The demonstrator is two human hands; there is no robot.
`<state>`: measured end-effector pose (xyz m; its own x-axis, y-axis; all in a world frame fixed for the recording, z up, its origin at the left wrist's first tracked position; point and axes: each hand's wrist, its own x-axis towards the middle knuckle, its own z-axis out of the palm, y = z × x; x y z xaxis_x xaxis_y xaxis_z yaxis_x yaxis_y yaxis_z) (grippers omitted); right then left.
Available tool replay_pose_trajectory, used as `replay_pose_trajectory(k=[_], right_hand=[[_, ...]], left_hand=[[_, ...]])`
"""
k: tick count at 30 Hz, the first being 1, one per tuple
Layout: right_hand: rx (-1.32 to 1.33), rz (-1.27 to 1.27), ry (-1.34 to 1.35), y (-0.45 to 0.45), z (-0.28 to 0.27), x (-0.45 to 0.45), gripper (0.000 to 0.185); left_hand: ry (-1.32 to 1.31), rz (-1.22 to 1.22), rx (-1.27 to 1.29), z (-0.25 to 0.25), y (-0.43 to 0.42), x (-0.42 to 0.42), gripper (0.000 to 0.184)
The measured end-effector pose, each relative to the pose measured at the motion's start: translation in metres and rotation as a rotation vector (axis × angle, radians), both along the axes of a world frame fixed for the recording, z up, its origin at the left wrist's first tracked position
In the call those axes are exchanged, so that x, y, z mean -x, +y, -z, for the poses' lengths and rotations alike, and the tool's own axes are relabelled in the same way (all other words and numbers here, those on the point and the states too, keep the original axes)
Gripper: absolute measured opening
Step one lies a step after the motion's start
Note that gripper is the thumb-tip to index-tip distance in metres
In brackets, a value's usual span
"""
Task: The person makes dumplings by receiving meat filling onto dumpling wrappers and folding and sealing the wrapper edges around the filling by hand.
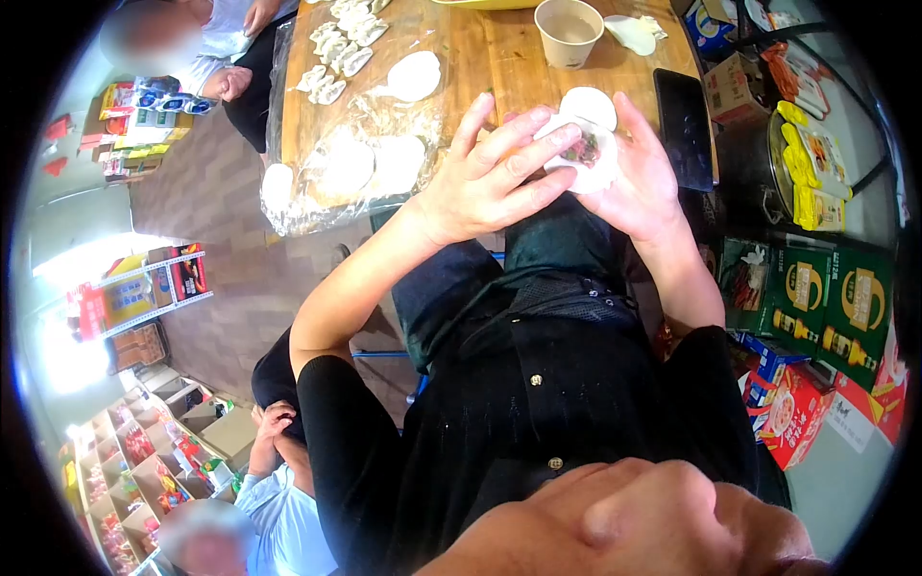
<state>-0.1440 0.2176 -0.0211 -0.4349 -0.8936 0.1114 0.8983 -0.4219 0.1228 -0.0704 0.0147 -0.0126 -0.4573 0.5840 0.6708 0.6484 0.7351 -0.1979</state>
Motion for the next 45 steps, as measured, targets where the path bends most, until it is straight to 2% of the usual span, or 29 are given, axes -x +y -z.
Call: replay_pose_trajectory(k=[7,17,19,20,22,23,26,34,37,38,40,45], right_hand=[[-0.106,0.091,0.121,-0.008,0.002,-0.009,0.059],[-0.168,0.109,0.182,-0.02,0.008,-0.024,0.051],[-0.179,0.093,0.21,-0.023,0.012,-0.025,0.046],[-0.178,0.089,0.214,-0.024,0.012,-0.026,0.046],[-0.342,0.148,0.523,-0.028,0.002,-0.032,0.047],[-0.393,0.123,0.53,-0.028,0.001,-0.033,0.053],[-0.541,0.141,0.676,-0.029,-0.001,-0.04,0.056],[-0.577,0.214,0.694,-0.035,0.012,-0.053,0.062],[-0.761,0.351,0.849,-0.037,0.009,-0.06,0.063],[-0.76,0.348,0.855,-0.037,0.008,-0.061,0.063],[-0.695,0.324,0.699,-0.037,0.007,-0.064,0.059],[-0.66,0.342,0.724,-0.03,0.011,-0.065,0.057]], left_hand=[[-0.128,0.018,-0.153,0.0,0.003,-0.004,0.025],[-0.1,-0.018,-0.24,-0.003,0.007,-0.012,0.019],[-0.222,-0.103,-0.495,-0.009,0.008,-0.012,0.013],[-0.218,-0.107,-0.496,-0.006,0.008,-0.011,0.013],[-0.374,-0.12,-0.881,0.001,0.009,-0.007,0.012],[-0.395,-0.142,-0.938,0.004,0.01,-0.008,0.009],[-0.452,-0.187,-0.945,0.007,0.013,-0.014,0.011],[-0.267,-0.233,-0.817,0.012,0.014,-0.018,0.015],[-0.219,-0.252,-0.818,0.017,0.018,-0.018,0.016],[-0.214,-0.255,-0.819,0.018,0.018,-0.018,0.016],[-0.174,-0.24,-0.814,0.016,0.019,-0.02,0.015],[-0.241,-0.238,-0.869,0.016,0.026,-0.03,0.018]])
